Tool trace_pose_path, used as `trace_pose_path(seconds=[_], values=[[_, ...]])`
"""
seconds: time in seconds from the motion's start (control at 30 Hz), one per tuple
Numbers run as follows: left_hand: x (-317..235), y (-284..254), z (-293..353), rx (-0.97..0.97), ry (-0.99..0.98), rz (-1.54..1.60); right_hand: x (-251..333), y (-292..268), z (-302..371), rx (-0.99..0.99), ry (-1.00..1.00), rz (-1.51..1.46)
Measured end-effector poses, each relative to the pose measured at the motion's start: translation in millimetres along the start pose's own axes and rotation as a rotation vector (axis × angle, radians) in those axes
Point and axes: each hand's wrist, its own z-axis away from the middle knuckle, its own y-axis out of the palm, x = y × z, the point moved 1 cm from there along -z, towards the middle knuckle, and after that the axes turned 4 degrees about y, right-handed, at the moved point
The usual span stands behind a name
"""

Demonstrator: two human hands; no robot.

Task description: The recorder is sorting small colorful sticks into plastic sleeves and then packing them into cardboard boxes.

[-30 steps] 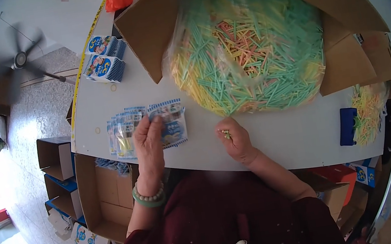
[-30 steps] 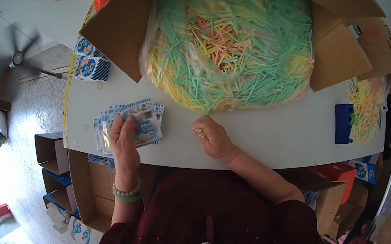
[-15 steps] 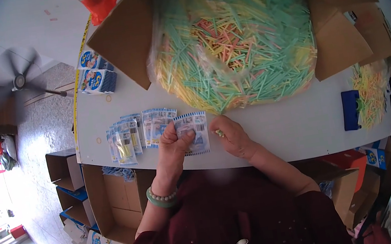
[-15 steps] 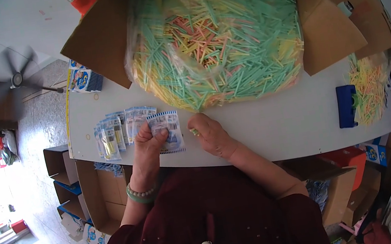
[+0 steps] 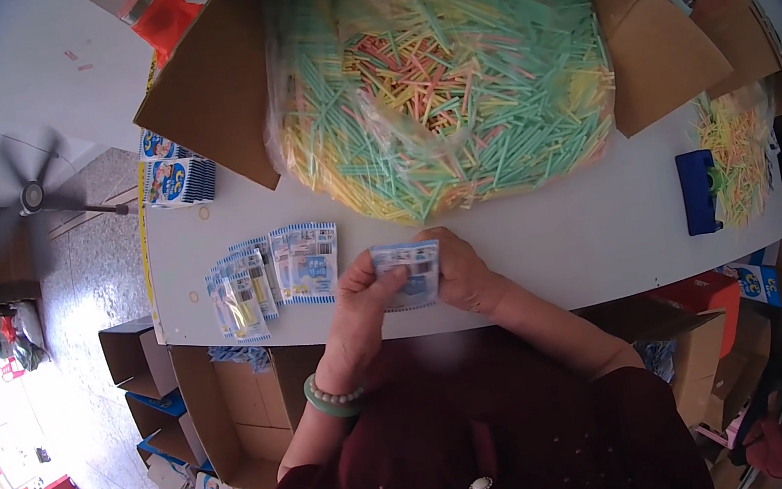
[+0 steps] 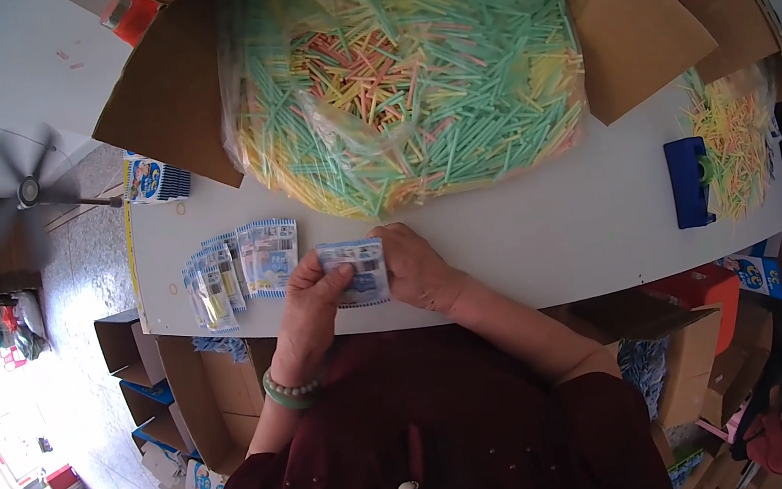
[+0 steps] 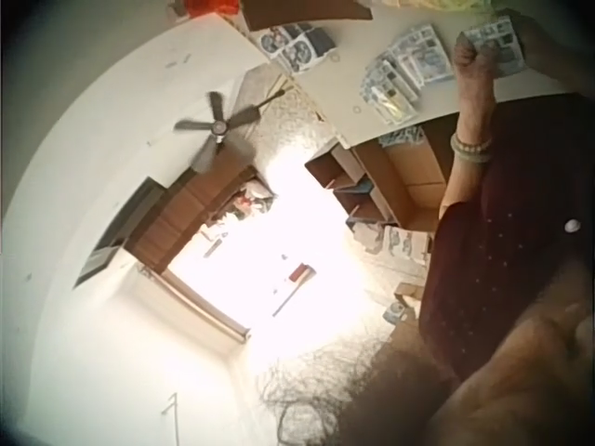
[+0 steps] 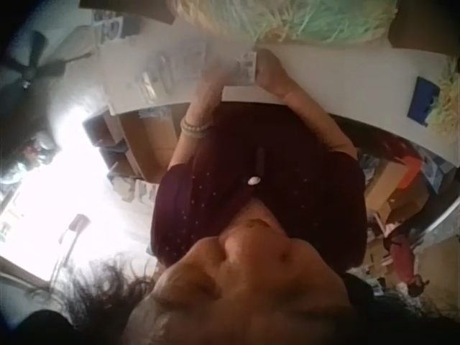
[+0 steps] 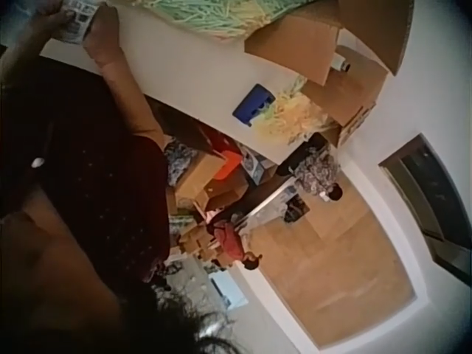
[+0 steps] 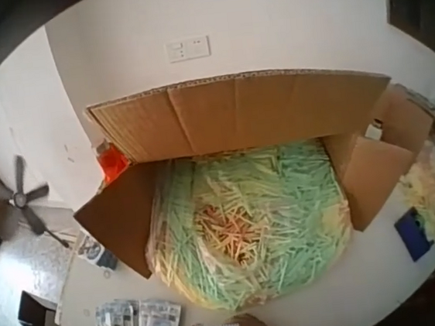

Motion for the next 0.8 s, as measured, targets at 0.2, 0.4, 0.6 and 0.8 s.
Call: trace_pose_path(seconds=[0.2,0.4,0.6,0.8], values=[[5,-14,-4,-0.108,0.005,0.050,-1,-2,-2,-0.049,0.126,-0.037],[20,-23,-9,-0.070,-0.017,-0.211,-4,-4,3,0.001,0.028,-0.042],[19,-38,-10,-0.028,0.023,-0.356,4,0,15,0.021,0.079,-0.066],[7,-29,-9,-0.079,0.000,-0.360,4,-2,12,0.069,-0.042,0.158]])
